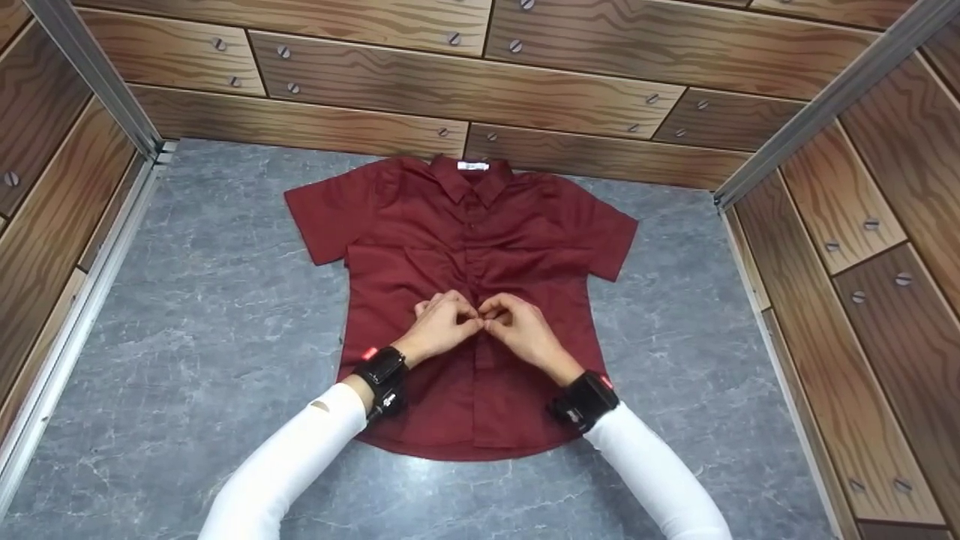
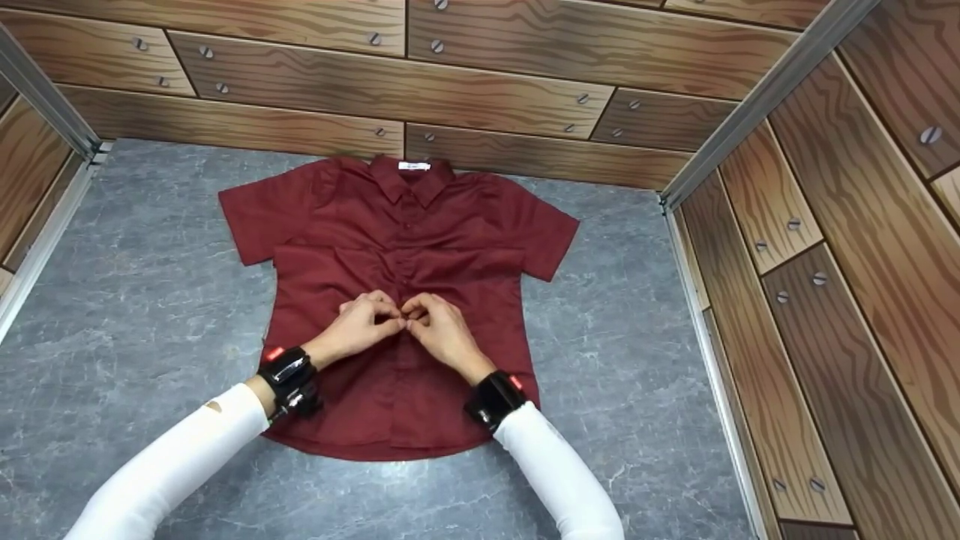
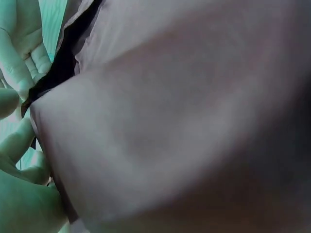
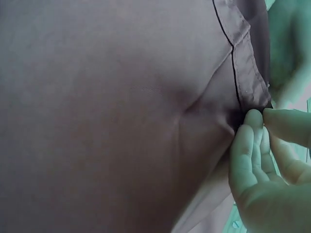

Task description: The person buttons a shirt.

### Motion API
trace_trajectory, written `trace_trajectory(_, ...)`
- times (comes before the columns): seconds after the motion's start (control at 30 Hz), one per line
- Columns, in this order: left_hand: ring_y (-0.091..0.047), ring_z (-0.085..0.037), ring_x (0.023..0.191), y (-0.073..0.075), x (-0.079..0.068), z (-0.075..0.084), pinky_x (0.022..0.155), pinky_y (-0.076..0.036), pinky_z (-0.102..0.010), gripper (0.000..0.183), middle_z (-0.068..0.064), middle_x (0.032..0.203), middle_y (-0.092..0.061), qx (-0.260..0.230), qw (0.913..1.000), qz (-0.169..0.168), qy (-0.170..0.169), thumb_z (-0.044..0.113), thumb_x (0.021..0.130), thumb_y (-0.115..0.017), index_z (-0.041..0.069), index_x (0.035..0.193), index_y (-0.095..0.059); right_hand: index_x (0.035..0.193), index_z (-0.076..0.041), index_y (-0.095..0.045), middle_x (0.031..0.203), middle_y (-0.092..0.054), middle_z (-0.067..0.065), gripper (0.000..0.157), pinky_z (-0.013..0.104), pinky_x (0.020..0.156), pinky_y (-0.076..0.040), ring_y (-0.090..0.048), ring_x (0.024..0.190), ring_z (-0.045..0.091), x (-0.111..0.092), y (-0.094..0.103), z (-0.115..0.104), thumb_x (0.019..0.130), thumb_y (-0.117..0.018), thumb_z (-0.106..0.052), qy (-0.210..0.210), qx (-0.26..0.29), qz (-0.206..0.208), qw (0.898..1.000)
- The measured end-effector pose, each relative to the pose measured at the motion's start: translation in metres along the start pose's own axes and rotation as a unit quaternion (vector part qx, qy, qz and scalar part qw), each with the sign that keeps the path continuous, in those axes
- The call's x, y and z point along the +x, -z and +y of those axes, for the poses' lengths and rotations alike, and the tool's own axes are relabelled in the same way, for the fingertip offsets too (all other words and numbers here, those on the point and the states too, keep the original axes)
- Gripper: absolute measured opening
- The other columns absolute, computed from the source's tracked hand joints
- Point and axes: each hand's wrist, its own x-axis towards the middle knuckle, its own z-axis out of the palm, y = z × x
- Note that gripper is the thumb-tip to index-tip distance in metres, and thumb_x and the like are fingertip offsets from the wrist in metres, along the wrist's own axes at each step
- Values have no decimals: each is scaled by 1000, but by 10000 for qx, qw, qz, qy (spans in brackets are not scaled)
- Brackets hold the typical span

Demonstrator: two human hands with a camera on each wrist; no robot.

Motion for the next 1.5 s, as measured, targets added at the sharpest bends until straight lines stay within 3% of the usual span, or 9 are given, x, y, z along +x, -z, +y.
trace_trajectory(0.13, -56, -27, 105, 0, -1, -1, 93, -31, -51, 18, -4, 107, -64, -27, 10000, 72, 50, 22, 93, -70, 6, 99, -78, 107, -6, -72, 98, -73, 6, 17, 32, 77, -57, -72, 85, 20, -2, 3, 2, 91, -76, -5, -380, 34, 4, 9993)
trace_trajectory(0.27, -56, -27, 106, -1, -1, -3, 92, -32, -51, 17, -4, 108, -64, -91, 9998, 149, 59, 20, 90, -70, 6, 97, -77, 99, -11, -76, 83, -73, -2, 8, 27, 67, -52, -67, 73, 10, -3, 4, 2, 91, -77, -15, -649, -414, -15, 9970)
trace_trajectory(0.6, -53, -27, 104, 2, -1, -5, 89, -32, -50, 18, -3, 107, -61, -413, 9991, 76, -70, 20, 85, -70, 9, 97, -79, 93, -12, -76, 77, -69, -5, 4, 25, 63, -49, -64, 69, 8, -4, 5, -1, 93, -72, -13, -767, -429, -191, 9959)
trace_trajectory(0.87, -55, -27, 105, 1, -2, -2, 91, -32, -51, 23, -3, 107, -63, -300, 9994, 115, 118, 26, 93, -64, 11, 94, -80, 98, -11, -66, 85, -68, -2, 16, 30, 70, -54, -66, 75, 11, -11, -2, -2, 87, -77, -10, 135, -896, 125, 9958)
trace_trajectory(1.03, -56, -25, 102, -1, -2, 1, 92, -33, -51, 21, 0, 102, -65, -89, 9992, 200, 321, 24, 93, -64, 13, 82, -79, 95, -10, -66, 88, -65, 1, 16, 31, 67, -55, -66, 77, 14, -15, -10, -4, 84, -78, -12, 1047, -1764, 429, 9778)
trace_trajectory(1.13, -57, -25, 102, -2, -3, 2, 94, -32, -51, 18, 0, 102, -66, 109, 9991, 147, 373, 24, 90, -65, 14, 81, -78, 91, -10, -65, 87, -64, 1, 14, 30, 65, -54, -64, 75, 14, -16, -14, -4, 81, -75, -11, 1275, -2074, 479, 9687)
trace_trajectory(1.23, -57, -28, 104, -3, -6, 2, 95, -31, -52, 16, -4, 107, -65, 373, 9988, 161, 271, 24, 90, -68, 12, 95, -77, 90, -11, -64, 87, -62, 0, 14, 31, 67, -53, -62, 75, 14, -18, -14, -3, 81, -75, -14, 1228, -2135, 220, 9690)
trace_trajectory(1.37, -54, -32, 113, 0, -13, -7, 101, -28, -54, 36, -10, 119, -58, 830, 9950, 529, -167, 25, 89, -73, 11, 122, -68, 97, -10, -68, 94, -65, 4, 17, 41, 77, -52, -62, 85, 23, -15, -1, 2, 88, -76, -23, 1107, -2327, 183, 9660)
trace_trajectory(1.5, -37, -40, 141, 16, -16, -27, 111, -21, -63, 56, -18, 146, -46, 1665, 9822, 603, -633, 41, 92, -74, 20, 142, -61, 128, -13, -68, 133, -61, 16, 42, 62, 94, -47, -56, 124, 41, -6, 22, 17, 94, -74, -39, 467, -2882, 264, 9561)
